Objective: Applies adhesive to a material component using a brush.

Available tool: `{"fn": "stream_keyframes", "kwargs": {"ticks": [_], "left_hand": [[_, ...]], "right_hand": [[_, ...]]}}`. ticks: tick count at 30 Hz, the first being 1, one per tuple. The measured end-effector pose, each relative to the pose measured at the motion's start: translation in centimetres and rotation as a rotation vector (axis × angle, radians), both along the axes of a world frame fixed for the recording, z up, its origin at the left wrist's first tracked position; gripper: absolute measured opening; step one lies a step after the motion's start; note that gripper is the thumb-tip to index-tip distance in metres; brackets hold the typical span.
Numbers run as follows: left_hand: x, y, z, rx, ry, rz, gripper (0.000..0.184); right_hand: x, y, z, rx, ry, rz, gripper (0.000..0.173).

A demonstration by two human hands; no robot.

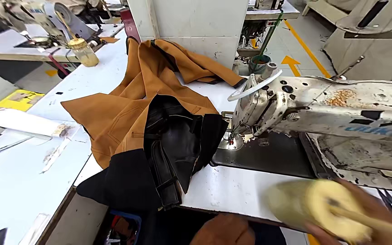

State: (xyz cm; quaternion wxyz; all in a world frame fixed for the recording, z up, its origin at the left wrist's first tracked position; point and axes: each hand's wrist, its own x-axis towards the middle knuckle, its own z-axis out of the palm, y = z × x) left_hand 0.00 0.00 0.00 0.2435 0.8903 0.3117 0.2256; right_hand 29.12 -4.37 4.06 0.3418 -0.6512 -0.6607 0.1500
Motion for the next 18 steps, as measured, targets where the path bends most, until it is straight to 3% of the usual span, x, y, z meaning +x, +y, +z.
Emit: {"fn": "stream_keyframes", "kwargs": {"ticks": [3, 6, 9, 14, 18], "left_hand": [[3.8, 2.0, -0.6, -0.21, -0.139, 0.126, 0.081], [7.4, 5.4, -1.4, -0.421, -0.333, 0.161, 0.114], [10.7, 6.7, -3.3, -0.319, -0.432, 0.093, 0.102], [11.6, 6.7, -4.6, -0.234, -0.49, 0.127, 0.096], [11.1, 6.8, -4.2, -0.287, -0.456, 0.102, 0.099]], "right_hand": [[-0.8, 3.3, -0.1, -0.108, -0.187, 0.008, 0.116], [-0.4, 5.1, 2.2, 0.074, -0.263, 0.011, 0.09], [-1.3, 6.8, 3.0, 0.146, -0.346, 0.08, 0.036], [1.9, 3.6, 8.0, 0.252, -0.102, -0.05, 0.029], [3.0, 1.7, 8.3, 0.13, -0.156, -0.043, 0.031]]}}
